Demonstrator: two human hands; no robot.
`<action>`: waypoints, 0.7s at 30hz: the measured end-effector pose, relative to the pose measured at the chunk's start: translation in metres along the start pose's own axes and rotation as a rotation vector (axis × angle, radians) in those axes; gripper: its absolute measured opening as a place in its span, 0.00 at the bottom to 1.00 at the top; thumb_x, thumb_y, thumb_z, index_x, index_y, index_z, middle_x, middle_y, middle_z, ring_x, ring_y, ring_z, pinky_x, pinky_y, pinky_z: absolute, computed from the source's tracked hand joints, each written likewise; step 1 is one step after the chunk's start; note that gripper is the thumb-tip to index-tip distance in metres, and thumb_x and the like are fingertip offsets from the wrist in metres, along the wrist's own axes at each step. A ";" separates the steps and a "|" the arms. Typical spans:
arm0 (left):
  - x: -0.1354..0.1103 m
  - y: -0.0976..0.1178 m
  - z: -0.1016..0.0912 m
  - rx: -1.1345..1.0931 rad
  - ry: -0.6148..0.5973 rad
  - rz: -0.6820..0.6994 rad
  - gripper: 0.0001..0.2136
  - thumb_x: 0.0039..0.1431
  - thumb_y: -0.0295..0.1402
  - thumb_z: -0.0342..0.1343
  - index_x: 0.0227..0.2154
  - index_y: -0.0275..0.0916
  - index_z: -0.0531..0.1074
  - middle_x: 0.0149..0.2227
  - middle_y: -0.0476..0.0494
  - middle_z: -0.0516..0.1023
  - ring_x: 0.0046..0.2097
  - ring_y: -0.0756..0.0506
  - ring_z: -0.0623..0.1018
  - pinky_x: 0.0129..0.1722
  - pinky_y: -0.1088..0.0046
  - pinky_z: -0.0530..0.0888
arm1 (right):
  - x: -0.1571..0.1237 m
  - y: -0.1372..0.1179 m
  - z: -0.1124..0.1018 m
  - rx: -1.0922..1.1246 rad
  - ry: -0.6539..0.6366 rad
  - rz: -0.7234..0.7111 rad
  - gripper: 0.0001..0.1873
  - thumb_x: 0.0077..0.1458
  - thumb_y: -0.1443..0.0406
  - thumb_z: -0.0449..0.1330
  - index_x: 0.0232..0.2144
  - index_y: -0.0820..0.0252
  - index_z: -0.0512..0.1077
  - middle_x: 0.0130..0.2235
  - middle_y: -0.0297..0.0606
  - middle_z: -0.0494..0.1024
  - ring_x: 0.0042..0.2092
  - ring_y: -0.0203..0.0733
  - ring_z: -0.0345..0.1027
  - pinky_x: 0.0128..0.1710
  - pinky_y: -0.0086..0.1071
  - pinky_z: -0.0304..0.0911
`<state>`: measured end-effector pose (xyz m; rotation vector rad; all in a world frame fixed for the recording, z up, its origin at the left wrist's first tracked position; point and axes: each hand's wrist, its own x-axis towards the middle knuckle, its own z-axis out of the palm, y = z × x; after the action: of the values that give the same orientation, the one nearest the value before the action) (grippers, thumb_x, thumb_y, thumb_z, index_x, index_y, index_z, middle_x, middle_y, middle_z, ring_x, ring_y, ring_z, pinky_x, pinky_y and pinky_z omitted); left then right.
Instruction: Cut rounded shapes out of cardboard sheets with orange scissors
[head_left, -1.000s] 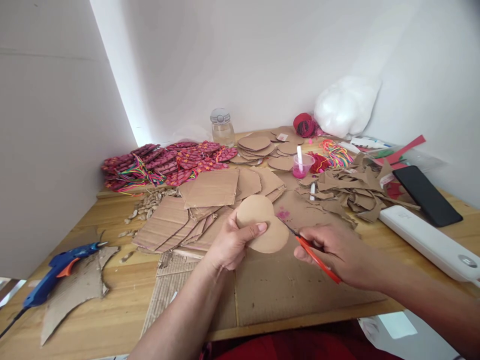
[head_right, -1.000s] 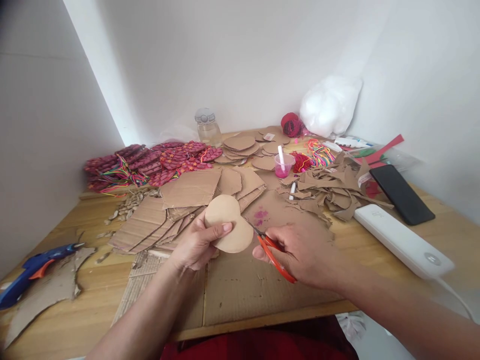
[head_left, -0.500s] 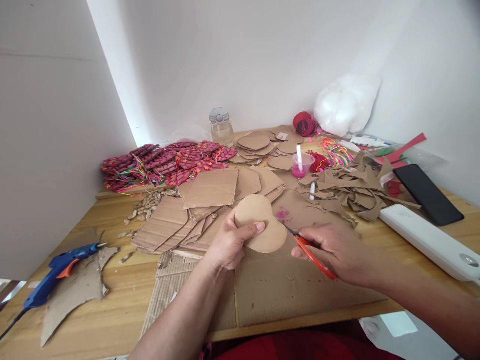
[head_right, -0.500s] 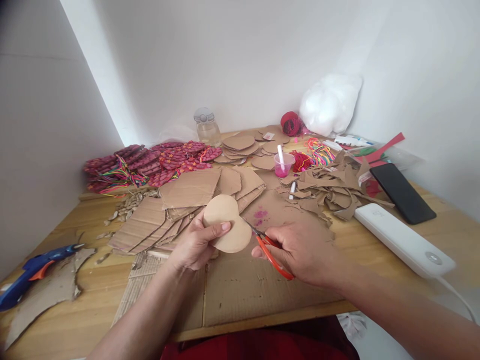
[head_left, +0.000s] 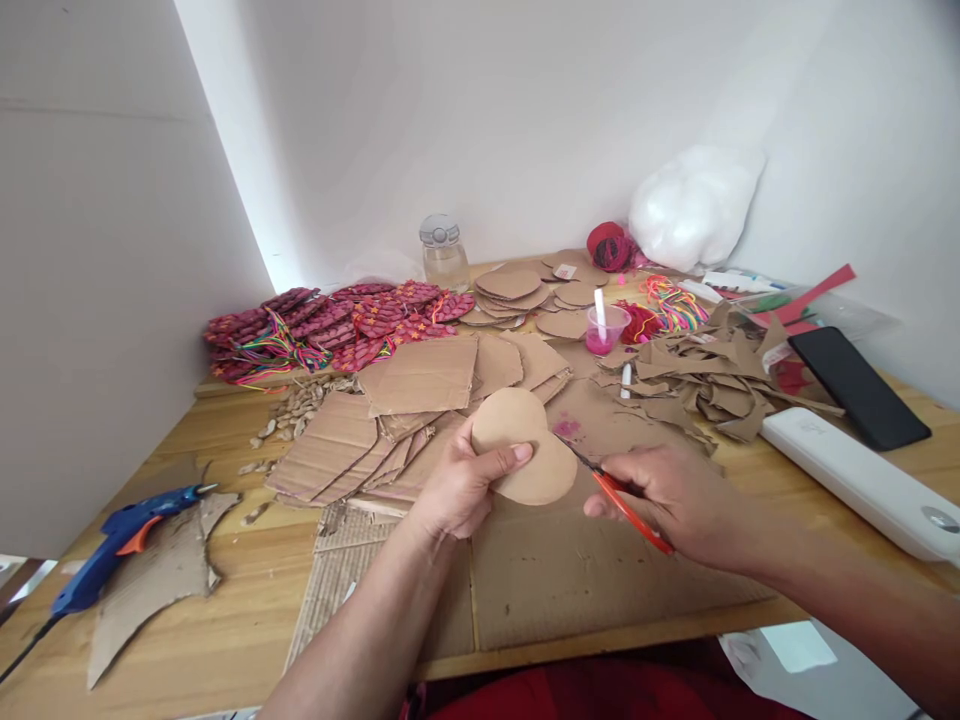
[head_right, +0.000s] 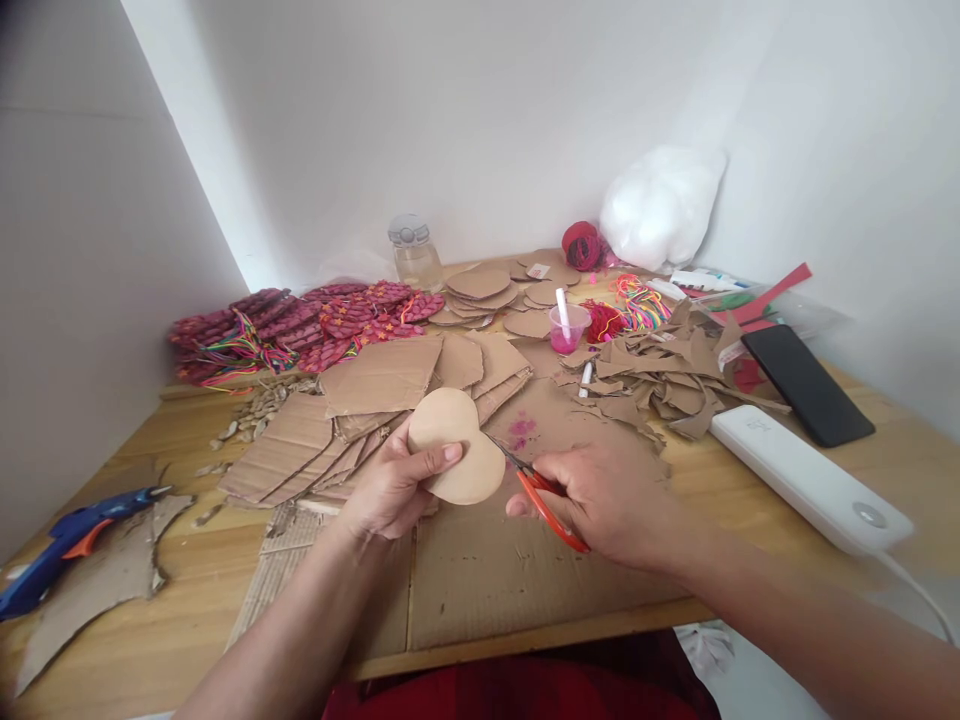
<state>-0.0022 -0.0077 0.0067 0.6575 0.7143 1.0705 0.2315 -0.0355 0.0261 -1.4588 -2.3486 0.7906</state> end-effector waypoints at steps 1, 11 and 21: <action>0.000 0.000 0.000 0.002 -0.001 0.003 0.26 0.42 0.23 0.73 0.47 0.37 0.77 0.35 0.46 0.83 0.34 0.47 0.81 0.36 0.71 0.80 | 0.000 0.001 -0.001 0.013 -0.010 0.012 0.22 0.62 0.52 0.56 0.22 0.57 0.70 0.19 0.29 0.68 0.23 0.35 0.59 0.24 0.30 0.46; 0.001 -0.002 -0.003 0.024 -0.017 -0.003 0.27 0.43 0.24 0.73 0.49 0.38 0.76 0.37 0.45 0.84 0.35 0.47 0.81 0.37 0.70 0.80 | 0.002 -0.010 -0.011 -0.113 -0.003 0.041 0.24 0.59 0.50 0.58 0.19 0.57 0.61 0.18 0.30 0.63 0.22 0.36 0.55 0.23 0.31 0.43; 0.001 -0.001 -0.003 0.059 -0.016 -0.009 0.28 0.43 0.25 0.73 0.50 0.37 0.75 0.38 0.43 0.84 0.36 0.45 0.82 0.39 0.68 0.79 | 0.001 -0.022 -0.017 -0.207 -0.002 -0.008 0.25 0.63 0.50 0.54 0.19 0.57 0.65 0.19 0.31 0.70 0.23 0.37 0.59 0.25 0.32 0.45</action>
<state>-0.0036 -0.0068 0.0040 0.7122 0.7366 1.0383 0.2232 -0.0372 0.0520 -1.5268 -2.4986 0.5608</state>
